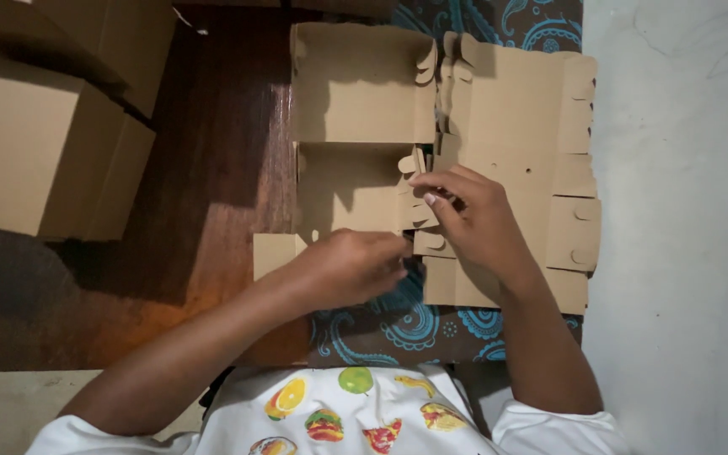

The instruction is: The person folds a flat cardboard sheet into a small box by creasing the sides and tucking the flaps into slots. They complete one box, place it on a stack of finished boxes, and then begin folding a second flat sheet.

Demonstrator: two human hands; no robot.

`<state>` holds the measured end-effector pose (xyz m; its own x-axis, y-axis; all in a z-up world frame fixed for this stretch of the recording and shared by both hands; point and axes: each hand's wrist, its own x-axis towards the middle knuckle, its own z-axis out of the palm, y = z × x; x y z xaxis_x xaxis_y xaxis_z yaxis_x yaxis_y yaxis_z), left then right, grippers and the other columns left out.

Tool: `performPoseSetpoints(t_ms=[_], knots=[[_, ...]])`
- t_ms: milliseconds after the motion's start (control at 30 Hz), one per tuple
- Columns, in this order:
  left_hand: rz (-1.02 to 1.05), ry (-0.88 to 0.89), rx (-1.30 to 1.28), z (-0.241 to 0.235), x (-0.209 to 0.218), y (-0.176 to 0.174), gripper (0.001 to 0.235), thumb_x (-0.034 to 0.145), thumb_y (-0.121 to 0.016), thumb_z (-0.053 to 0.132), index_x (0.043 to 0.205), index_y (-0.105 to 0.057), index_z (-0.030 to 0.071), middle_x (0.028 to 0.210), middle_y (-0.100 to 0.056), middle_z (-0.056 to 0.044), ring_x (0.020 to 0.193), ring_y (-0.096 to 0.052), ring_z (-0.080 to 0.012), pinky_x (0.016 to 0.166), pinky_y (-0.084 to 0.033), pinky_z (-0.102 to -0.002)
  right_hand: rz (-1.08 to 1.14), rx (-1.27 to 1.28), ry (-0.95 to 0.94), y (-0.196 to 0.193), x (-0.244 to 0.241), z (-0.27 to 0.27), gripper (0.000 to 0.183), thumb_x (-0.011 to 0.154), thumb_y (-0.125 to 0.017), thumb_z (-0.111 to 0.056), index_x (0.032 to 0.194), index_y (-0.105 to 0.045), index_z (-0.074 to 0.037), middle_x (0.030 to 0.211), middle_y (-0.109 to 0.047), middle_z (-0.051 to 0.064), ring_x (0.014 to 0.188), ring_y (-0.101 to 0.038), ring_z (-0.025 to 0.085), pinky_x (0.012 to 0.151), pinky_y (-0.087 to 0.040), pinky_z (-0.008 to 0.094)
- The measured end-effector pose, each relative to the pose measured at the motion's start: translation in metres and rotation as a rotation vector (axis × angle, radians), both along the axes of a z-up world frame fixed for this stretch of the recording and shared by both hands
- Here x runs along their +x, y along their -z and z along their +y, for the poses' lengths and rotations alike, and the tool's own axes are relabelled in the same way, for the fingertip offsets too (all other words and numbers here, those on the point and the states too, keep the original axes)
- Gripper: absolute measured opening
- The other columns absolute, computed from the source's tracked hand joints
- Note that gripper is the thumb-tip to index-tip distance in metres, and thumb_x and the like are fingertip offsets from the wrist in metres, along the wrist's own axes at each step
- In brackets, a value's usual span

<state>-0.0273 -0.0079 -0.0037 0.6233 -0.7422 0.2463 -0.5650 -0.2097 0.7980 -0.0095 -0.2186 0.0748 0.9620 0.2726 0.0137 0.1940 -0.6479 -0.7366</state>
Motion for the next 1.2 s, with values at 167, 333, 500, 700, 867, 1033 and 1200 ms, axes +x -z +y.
performPoseSetpoints(t_ms=[167, 333, 500, 700, 867, 1033, 1200], knots=[[0.309, -0.192, -0.115, 0.002, 0.007, -0.023, 0.021, 0.092, -0.07, 0.016, 0.111, -0.067, 0.009, 0.088, -0.072, -0.013, 0.081, -0.077, -0.0321, 0.065, -0.064, -0.038, 0.029, 0.036, 0.018, 0.0, -0.004, 0.005, 0.027, 0.098, -0.062, 0.002, 0.118, -0.077, -0.007, 0.088, -0.074, 0.02, 0.078, -0.071, 0.037, 0.064, -0.055, 0.043], [0.315, -0.334, -0.097, -0.006, 0.018, -0.035, 0.02, 0.095, -0.067, 0.017, 0.113, -0.068, 0.008, 0.088, -0.072, -0.012, 0.077, -0.076, -0.03, 0.063, -0.064, -0.038, 0.083, 0.143, 0.123, -0.006, -0.01, 0.023, 0.022, 0.098, -0.065, -0.004, 0.115, -0.079, -0.009, 0.079, -0.073, 0.018, 0.066, -0.066, 0.027, 0.058, -0.053, 0.041], [0.13, -0.313, 0.052, -0.023, 0.035, -0.025, 0.011, 0.092, -0.064, 0.007, 0.1, -0.071, 0.004, 0.072, -0.069, -0.013, 0.064, -0.072, -0.034, 0.05, -0.058, -0.039, 0.176, 0.154, 0.286, 0.009, -0.008, 0.019, 0.022, 0.1, -0.062, -0.003, 0.112, -0.079, -0.01, 0.065, -0.065, 0.009, 0.054, -0.058, 0.016, 0.05, -0.048, 0.031], [0.179, -0.375, 0.135, -0.021, 0.036, -0.042, 0.007, 0.088, -0.069, 0.014, 0.086, -0.072, 0.008, 0.073, -0.07, -0.016, 0.073, -0.072, -0.0406, 0.06, -0.06, -0.045, 0.291, 0.251, 0.275, 0.031, 0.0, -0.001, 0.021, 0.089, -0.072, -0.003, 0.109, -0.078, -0.006, 0.078, -0.072, 0.016, 0.063, -0.068, 0.024, 0.059, -0.056, 0.039], [0.22, -0.37, 0.153, -0.018, 0.046, -0.044, 0.007, 0.084, -0.07, 0.017, 0.086, -0.072, 0.011, 0.078, -0.07, -0.013, 0.079, -0.073, -0.0382, 0.065, -0.061, -0.046, 0.359, 0.336, 0.372, 0.01, -0.01, 0.021, 0.021, 0.09, -0.066, -0.001, 0.107, -0.078, -0.003, 0.08, -0.07, 0.013, 0.067, -0.063, 0.016, 0.055, -0.054, 0.032], [0.284, -0.309, 0.164, -0.02, 0.051, -0.043, 0.012, 0.081, -0.071, 0.016, 0.091, -0.073, 0.009, 0.081, -0.074, -0.013, 0.084, -0.074, -0.0413, 0.07, -0.06, -0.052, 0.4, 0.345, 0.423, 0.004, -0.008, 0.021, 0.023, 0.095, -0.06, -0.001, 0.112, -0.075, 0.001, 0.085, -0.067, 0.013, 0.07, -0.059, 0.015, 0.058, -0.051, 0.03], [0.344, -0.354, 0.132, -0.02, 0.054, -0.043, 0.021, 0.082, -0.074, 0.02, 0.1, -0.071, 0.012, 0.083, -0.073, -0.008, 0.085, -0.075, -0.0355, 0.073, -0.061, -0.048, 0.386, 0.256, 0.362, 0.007, -0.008, 0.019, 0.035, 0.085, -0.078, -0.004, 0.12, -0.075, -0.007, 0.094, -0.07, 0.011, 0.085, -0.062, 0.014, 0.076, -0.057, 0.035]])
